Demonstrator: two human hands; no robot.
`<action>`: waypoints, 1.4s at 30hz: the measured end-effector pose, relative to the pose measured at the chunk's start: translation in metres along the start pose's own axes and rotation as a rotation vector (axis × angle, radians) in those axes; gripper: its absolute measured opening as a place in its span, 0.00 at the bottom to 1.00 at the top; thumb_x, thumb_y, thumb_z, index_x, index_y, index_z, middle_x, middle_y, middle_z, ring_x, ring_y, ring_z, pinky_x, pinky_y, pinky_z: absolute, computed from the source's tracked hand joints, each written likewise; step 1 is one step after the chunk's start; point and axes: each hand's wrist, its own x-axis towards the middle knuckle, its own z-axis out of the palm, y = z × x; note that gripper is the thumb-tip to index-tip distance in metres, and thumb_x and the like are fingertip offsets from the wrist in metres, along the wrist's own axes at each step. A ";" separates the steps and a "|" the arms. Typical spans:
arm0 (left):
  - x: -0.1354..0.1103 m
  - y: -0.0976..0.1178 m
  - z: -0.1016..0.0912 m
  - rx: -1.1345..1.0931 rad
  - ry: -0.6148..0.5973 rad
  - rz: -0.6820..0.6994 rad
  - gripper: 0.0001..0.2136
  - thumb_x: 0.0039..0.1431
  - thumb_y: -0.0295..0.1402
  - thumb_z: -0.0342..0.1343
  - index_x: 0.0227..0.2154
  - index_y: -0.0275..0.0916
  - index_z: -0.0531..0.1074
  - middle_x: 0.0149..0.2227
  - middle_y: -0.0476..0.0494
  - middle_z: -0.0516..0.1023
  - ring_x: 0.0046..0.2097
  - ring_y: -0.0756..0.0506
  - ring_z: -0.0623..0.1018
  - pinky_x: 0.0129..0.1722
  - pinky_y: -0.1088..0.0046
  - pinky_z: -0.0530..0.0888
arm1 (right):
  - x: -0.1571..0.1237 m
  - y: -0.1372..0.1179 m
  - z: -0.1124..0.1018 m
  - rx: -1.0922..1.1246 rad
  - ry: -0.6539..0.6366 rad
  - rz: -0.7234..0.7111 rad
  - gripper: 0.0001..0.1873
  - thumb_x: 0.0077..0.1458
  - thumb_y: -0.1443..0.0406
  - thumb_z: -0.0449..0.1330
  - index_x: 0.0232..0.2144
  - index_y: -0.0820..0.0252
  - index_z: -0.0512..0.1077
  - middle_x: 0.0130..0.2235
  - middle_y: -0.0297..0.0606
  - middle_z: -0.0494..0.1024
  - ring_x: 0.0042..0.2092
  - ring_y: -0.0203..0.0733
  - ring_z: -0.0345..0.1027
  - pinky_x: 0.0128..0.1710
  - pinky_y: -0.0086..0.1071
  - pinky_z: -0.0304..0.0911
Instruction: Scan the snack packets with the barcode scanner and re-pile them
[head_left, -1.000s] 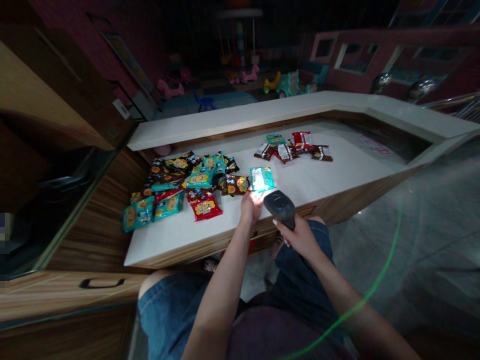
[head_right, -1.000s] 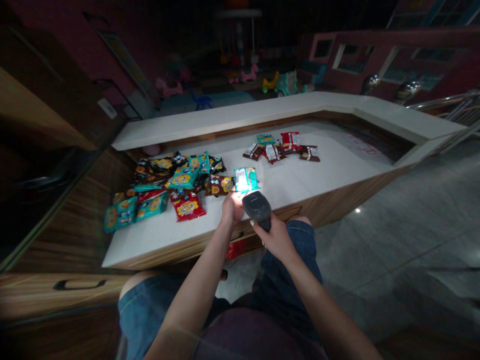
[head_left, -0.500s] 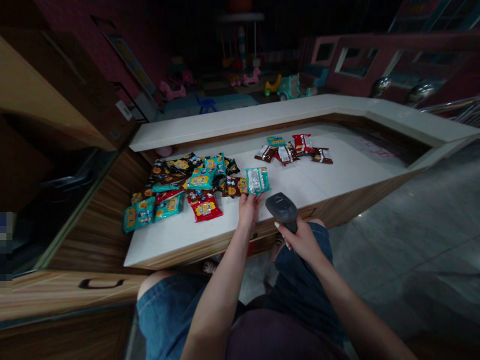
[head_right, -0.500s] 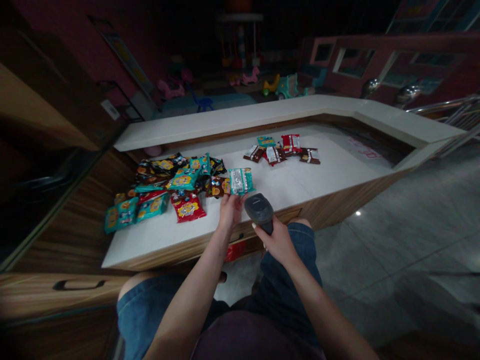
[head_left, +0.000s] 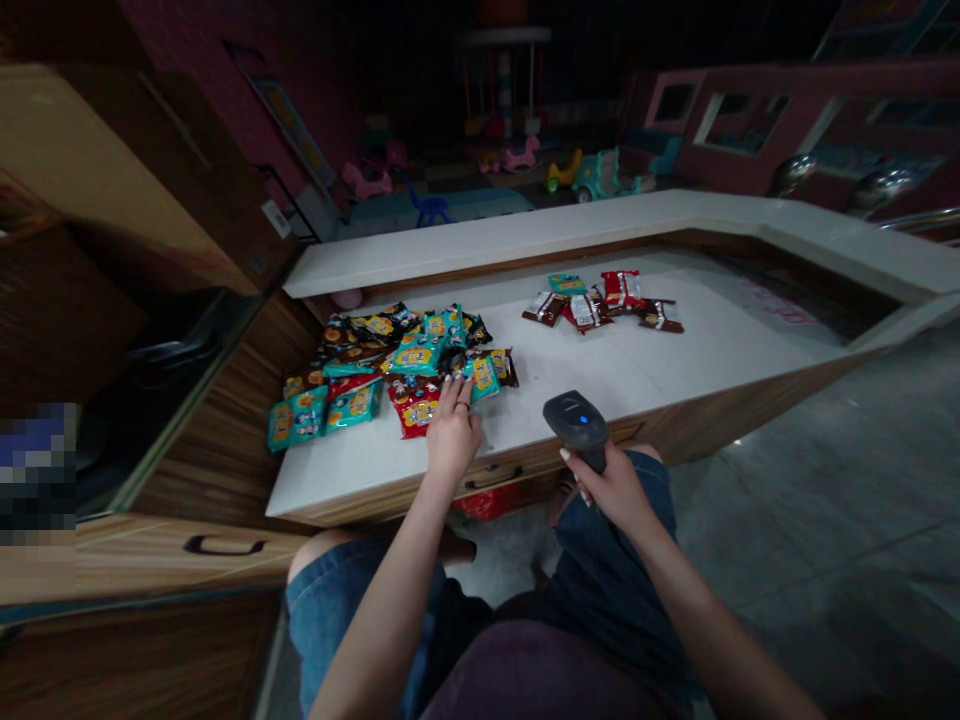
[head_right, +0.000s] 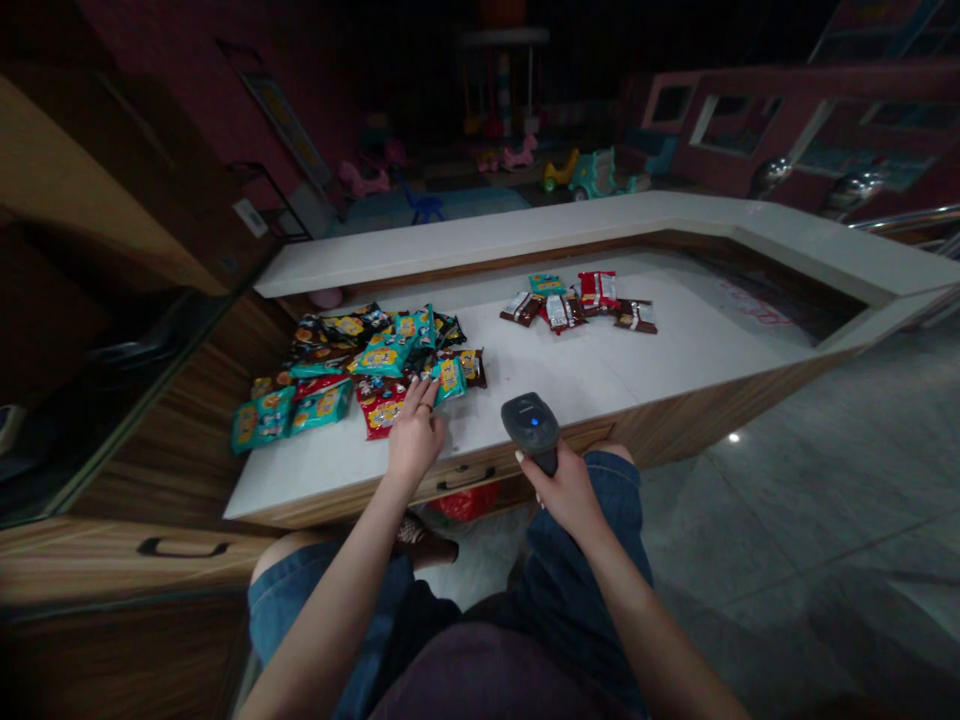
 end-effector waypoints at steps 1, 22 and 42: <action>-0.002 0.001 0.002 0.017 -0.009 0.004 0.26 0.53 0.27 0.61 0.57 0.41 0.78 0.65 0.36 0.75 0.73 0.33 0.64 0.74 0.52 0.59 | 0.000 0.001 0.000 0.006 -0.002 0.002 0.19 0.52 0.47 0.65 0.32 0.55 0.70 0.17 0.29 0.70 0.16 0.40 0.65 0.17 0.31 0.60; 0.073 -0.011 0.020 0.584 -0.162 -0.159 0.27 0.70 0.33 0.52 0.70 0.46 0.64 0.74 0.33 0.59 0.68 0.30 0.70 0.64 0.49 0.73 | 0.015 0.013 -0.012 0.026 0.021 0.064 0.19 0.51 0.47 0.65 0.30 0.53 0.66 0.15 0.27 0.69 0.16 0.40 0.63 0.18 0.32 0.59; 0.226 0.030 0.196 0.276 -0.275 -0.315 0.28 0.68 0.33 0.56 0.67 0.24 0.62 0.66 0.20 0.70 0.68 0.35 0.70 0.66 0.65 0.65 | 0.034 0.020 -0.025 -0.012 0.083 0.072 0.17 0.52 0.48 0.63 0.29 0.53 0.68 0.16 0.30 0.70 0.19 0.44 0.68 0.20 0.33 0.60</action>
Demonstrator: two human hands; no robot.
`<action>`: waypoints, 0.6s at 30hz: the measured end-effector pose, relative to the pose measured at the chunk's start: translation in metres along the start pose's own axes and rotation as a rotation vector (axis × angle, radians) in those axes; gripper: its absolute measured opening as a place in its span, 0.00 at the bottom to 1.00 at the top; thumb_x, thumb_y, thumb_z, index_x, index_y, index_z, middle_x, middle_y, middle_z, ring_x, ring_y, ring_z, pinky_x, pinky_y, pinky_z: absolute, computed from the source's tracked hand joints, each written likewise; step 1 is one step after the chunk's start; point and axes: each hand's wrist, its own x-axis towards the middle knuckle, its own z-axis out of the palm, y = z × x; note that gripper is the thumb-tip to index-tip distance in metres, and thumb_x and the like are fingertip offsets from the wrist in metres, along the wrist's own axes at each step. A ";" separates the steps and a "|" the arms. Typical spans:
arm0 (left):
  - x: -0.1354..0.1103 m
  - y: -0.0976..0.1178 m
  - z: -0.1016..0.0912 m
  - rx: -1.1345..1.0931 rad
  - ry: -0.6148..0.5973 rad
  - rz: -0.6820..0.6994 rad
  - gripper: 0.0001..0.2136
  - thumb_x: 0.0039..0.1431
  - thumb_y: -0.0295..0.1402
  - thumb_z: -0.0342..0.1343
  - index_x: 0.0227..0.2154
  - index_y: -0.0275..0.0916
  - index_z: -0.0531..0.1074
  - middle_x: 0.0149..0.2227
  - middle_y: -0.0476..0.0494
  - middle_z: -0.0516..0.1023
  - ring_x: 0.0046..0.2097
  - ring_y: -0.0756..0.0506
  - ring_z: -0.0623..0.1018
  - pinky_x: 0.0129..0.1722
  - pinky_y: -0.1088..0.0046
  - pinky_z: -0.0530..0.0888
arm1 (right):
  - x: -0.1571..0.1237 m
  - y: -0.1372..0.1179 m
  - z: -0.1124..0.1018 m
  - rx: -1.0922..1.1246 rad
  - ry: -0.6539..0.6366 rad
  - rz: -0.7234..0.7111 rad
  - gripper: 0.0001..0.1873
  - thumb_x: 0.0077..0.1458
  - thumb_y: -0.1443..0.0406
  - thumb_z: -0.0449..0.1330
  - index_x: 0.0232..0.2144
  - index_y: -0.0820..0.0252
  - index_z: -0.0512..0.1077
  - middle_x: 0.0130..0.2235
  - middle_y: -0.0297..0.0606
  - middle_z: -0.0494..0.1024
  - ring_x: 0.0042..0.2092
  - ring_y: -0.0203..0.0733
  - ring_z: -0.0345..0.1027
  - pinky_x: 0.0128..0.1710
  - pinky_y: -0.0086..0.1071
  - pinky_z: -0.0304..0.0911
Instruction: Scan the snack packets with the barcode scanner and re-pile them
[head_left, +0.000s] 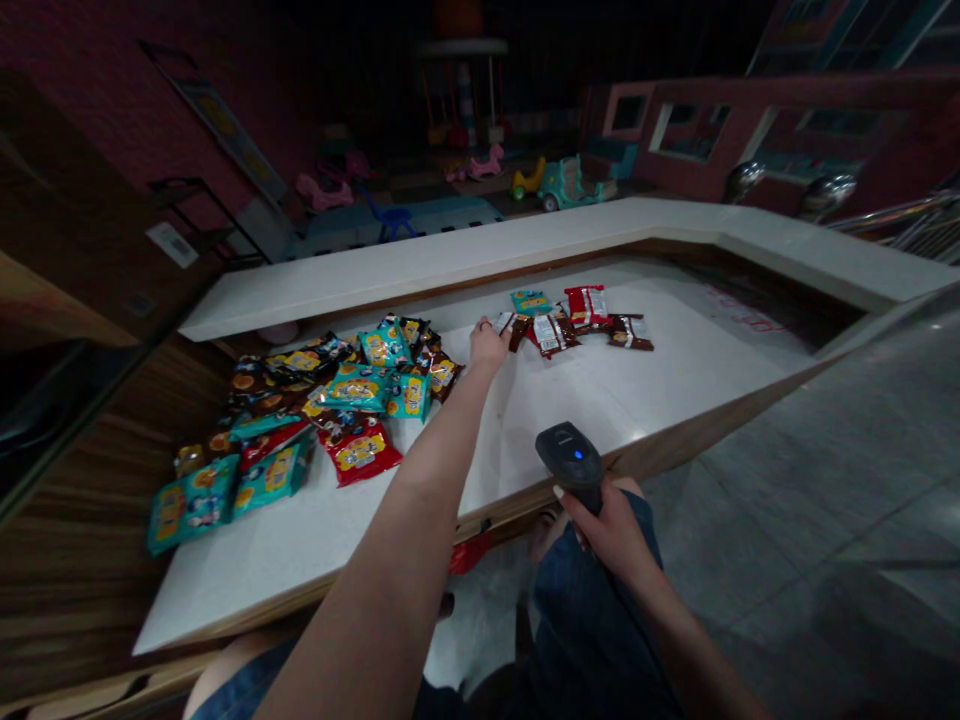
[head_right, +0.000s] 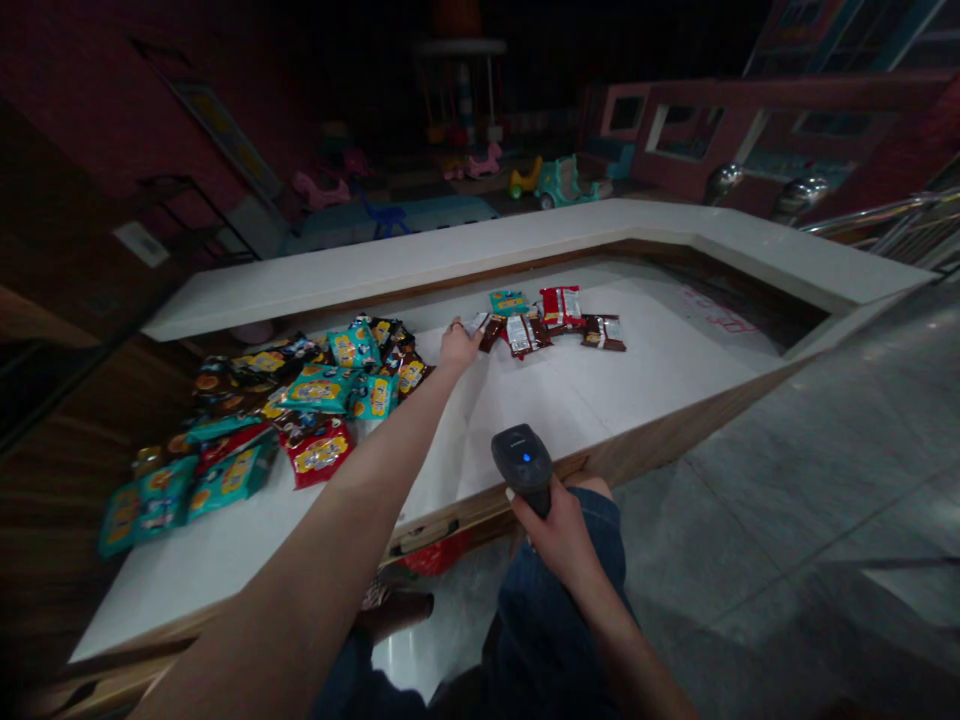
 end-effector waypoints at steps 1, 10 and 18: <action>0.001 0.002 0.002 0.003 -0.010 -0.009 0.28 0.68 0.33 0.56 0.67 0.25 0.62 0.66 0.21 0.71 0.68 0.35 0.71 0.66 0.65 0.65 | 0.000 0.000 -0.001 -0.017 0.012 -0.017 0.17 0.53 0.48 0.63 0.28 0.52 0.68 0.17 0.31 0.71 0.21 0.45 0.70 0.21 0.33 0.61; -0.025 0.004 -0.008 -0.080 -0.077 -0.190 0.23 0.53 0.25 0.67 0.53 0.27 0.74 0.59 0.19 0.77 0.65 0.30 0.74 0.61 0.60 0.71 | -0.005 -0.003 -0.003 -0.062 -0.007 -0.029 0.18 0.53 0.46 0.61 0.27 0.51 0.67 0.16 0.32 0.69 0.24 0.49 0.72 0.21 0.34 0.63; -0.112 -0.034 -0.032 -0.497 -0.251 -0.270 0.14 0.55 0.23 0.66 0.44 0.33 0.76 0.42 0.36 0.85 0.45 0.40 0.86 0.42 0.69 0.81 | -0.017 -0.012 -0.004 -0.066 0.040 -0.115 0.19 0.53 0.46 0.64 0.27 0.52 0.70 0.17 0.33 0.72 0.25 0.49 0.75 0.23 0.33 0.66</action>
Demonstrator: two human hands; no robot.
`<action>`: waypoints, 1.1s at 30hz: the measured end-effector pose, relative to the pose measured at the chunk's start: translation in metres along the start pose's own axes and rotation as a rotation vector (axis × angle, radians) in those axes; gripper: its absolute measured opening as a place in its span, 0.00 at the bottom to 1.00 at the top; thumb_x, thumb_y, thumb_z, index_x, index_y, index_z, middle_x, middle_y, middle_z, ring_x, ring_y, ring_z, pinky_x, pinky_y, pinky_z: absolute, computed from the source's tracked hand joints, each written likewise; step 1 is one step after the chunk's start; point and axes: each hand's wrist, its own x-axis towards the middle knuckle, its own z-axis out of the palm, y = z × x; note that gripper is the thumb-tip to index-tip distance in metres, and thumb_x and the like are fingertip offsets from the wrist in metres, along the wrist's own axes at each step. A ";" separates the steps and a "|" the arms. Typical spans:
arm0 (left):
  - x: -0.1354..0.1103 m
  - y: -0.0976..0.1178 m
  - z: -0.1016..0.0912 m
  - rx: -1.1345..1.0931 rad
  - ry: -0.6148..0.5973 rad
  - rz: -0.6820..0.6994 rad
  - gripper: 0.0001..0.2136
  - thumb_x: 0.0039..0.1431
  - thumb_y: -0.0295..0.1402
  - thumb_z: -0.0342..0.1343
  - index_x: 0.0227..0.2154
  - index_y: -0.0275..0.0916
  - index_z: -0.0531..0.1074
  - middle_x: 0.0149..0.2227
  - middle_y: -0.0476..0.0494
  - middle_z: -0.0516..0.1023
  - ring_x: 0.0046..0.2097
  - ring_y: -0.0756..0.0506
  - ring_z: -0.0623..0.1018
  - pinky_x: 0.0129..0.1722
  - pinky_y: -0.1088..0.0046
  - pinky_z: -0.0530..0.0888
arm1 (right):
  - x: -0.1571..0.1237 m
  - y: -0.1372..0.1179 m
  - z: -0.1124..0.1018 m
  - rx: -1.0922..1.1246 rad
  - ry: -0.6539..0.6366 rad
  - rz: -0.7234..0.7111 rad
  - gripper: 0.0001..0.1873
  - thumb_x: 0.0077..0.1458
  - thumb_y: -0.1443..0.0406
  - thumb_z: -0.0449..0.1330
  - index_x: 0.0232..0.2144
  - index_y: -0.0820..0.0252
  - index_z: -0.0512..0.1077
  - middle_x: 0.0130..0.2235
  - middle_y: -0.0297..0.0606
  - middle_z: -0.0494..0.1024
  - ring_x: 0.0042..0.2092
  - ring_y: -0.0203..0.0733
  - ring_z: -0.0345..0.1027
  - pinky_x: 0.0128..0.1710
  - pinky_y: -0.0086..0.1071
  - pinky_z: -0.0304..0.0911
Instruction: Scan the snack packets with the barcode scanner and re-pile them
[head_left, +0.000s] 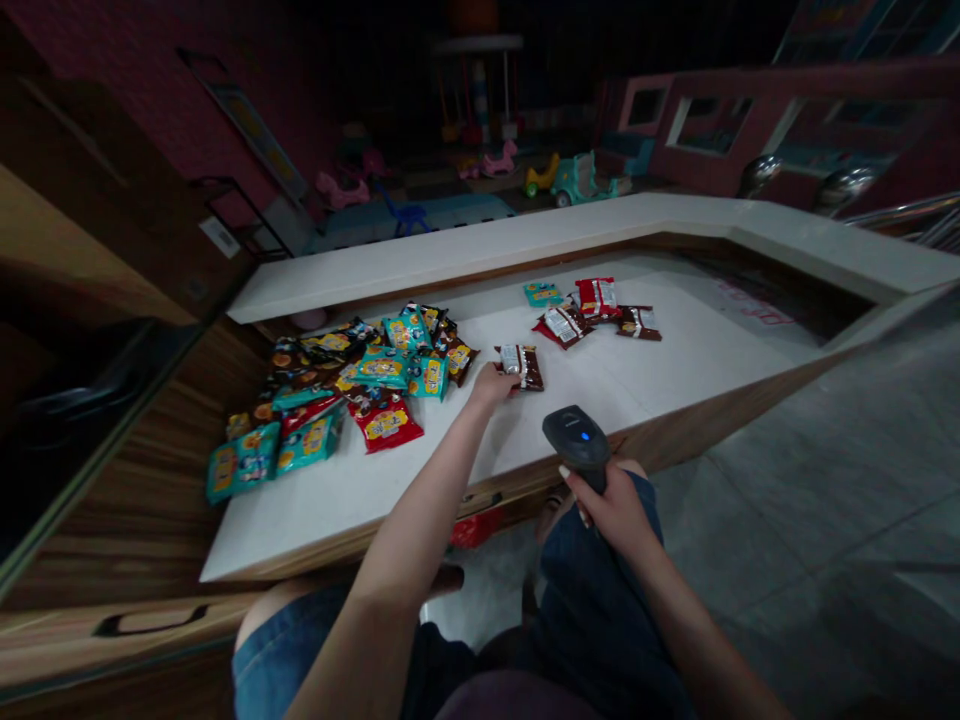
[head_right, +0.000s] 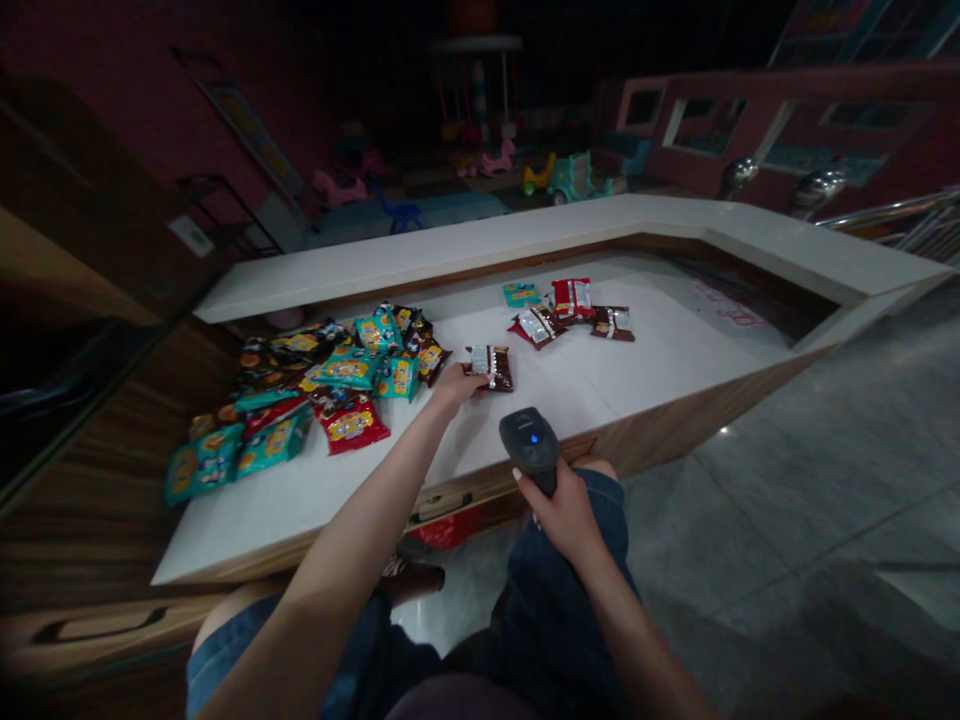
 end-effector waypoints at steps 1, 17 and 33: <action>-0.014 -0.009 -0.004 -0.062 -0.012 0.008 0.14 0.56 0.23 0.65 0.45 0.33 0.75 0.44 0.36 0.85 0.44 0.42 0.85 0.42 0.70 0.82 | -0.002 -0.001 0.001 0.004 -0.010 0.006 0.19 0.53 0.46 0.64 0.27 0.52 0.70 0.17 0.33 0.72 0.25 0.49 0.75 0.23 0.33 0.66; -0.097 -0.082 -0.047 -1.102 -0.095 -0.034 0.23 0.57 0.16 0.56 0.55 0.40 0.73 0.48 0.43 0.84 0.53 0.47 0.83 0.64 0.62 0.76 | -0.024 -0.019 0.038 0.067 -0.195 0.030 0.17 0.54 0.50 0.64 0.36 0.57 0.74 0.18 0.29 0.72 0.19 0.42 0.67 0.23 0.32 0.63; -0.096 -0.086 -0.048 -1.082 -0.168 -0.026 0.23 0.58 0.19 0.58 0.57 0.37 0.71 0.48 0.38 0.85 0.47 0.46 0.86 0.57 0.67 0.80 | -0.024 -0.030 0.045 0.010 -0.204 -0.021 0.15 0.54 0.51 0.64 0.33 0.55 0.72 0.19 0.32 0.73 0.25 0.47 0.73 0.25 0.32 0.64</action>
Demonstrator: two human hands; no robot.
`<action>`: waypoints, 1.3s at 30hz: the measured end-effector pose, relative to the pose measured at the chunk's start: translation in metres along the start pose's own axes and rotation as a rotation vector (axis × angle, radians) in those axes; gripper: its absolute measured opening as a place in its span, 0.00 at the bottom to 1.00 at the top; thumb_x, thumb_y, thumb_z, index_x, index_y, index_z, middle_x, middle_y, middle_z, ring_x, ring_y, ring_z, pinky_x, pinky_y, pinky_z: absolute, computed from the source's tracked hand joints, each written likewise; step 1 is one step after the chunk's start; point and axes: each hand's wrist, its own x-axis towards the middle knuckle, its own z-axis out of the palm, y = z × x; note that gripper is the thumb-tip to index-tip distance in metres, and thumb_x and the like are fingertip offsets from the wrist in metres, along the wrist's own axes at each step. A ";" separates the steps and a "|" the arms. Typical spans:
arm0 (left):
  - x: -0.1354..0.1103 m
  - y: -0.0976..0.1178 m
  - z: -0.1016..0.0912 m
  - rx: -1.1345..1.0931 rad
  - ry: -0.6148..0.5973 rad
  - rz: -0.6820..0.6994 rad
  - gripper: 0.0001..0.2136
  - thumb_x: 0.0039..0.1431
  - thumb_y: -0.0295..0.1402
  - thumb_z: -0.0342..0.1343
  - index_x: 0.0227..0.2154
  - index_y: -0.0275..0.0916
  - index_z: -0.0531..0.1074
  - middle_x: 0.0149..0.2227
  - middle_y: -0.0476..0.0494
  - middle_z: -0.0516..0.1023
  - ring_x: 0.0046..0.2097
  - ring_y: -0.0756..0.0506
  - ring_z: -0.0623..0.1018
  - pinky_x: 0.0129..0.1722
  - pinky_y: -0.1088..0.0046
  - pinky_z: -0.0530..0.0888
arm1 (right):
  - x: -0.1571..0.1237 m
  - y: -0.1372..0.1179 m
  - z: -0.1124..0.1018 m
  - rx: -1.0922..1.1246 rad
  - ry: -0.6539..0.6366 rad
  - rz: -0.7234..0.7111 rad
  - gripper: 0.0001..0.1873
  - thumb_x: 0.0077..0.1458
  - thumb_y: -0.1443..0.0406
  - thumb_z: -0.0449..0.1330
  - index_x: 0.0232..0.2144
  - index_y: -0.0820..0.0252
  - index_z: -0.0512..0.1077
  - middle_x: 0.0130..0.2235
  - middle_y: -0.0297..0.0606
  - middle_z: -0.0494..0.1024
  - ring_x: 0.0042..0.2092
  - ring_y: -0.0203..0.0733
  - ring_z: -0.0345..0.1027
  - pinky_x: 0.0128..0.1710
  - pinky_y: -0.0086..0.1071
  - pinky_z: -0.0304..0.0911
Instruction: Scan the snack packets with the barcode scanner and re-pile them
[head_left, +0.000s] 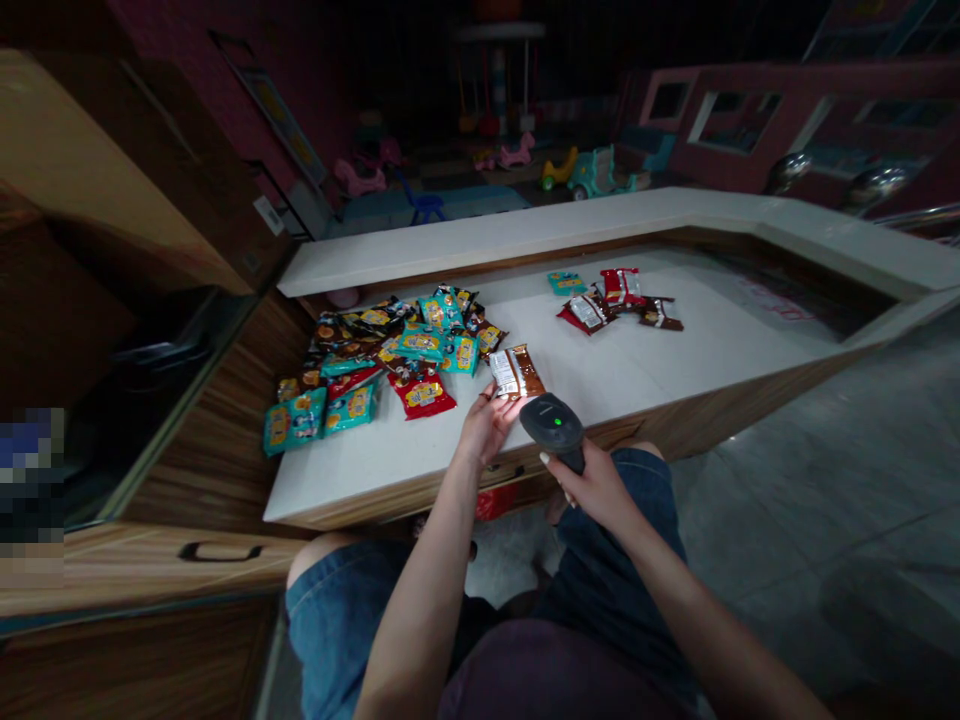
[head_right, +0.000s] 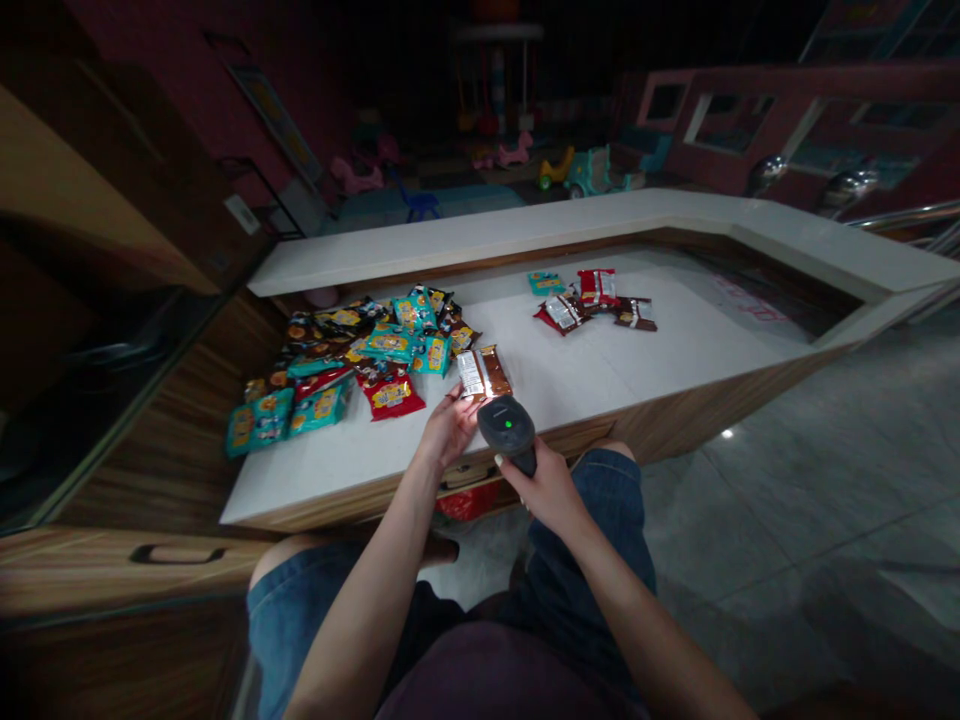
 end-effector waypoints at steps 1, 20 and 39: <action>0.000 -0.001 0.000 0.011 0.004 -0.004 0.24 0.58 0.20 0.59 0.57 0.38 0.71 0.48 0.38 0.84 0.48 0.45 0.86 0.58 0.65 0.79 | 0.000 0.000 0.000 0.003 0.002 0.000 0.15 0.54 0.51 0.64 0.33 0.55 0.72 0.19 0.32 0.74 0.25 0.47 0.73 0.25 0.32 0.64; -0.006 0.034 -0.034 1.512 0.344 0.759 0.32 0.54 0.19 0.50 0.64 0.33 0.70 0.70 0.29 0.66 0.73 0.33 0.62 0.74 0.51 0.59 | -0.001 0.009 -0.008 0.061 0.010 0.026 0.17 0.55 0.50 0.64 0.34 0.56 0.72 0.16 0.27 0.69 0.17 0.40 0.65 0.19 0.30 0.59; 0.167 -0.055 0.158 0.719 0.107 -0.042 0.09 0.65 0.35 0.62 0.40 0.34 0.70 0.30 0.43 0.79 0.28 0.45 0.83 0.35 0.67 0.81 | 0.020 0.043 -0.063 0.113 0.220 0.151 0.26 0.50 0.40 0.65 0.27 0.52 0.66 0.14 0.27 0.67 0.14 0.40 0.62 0.15 0.32 0.59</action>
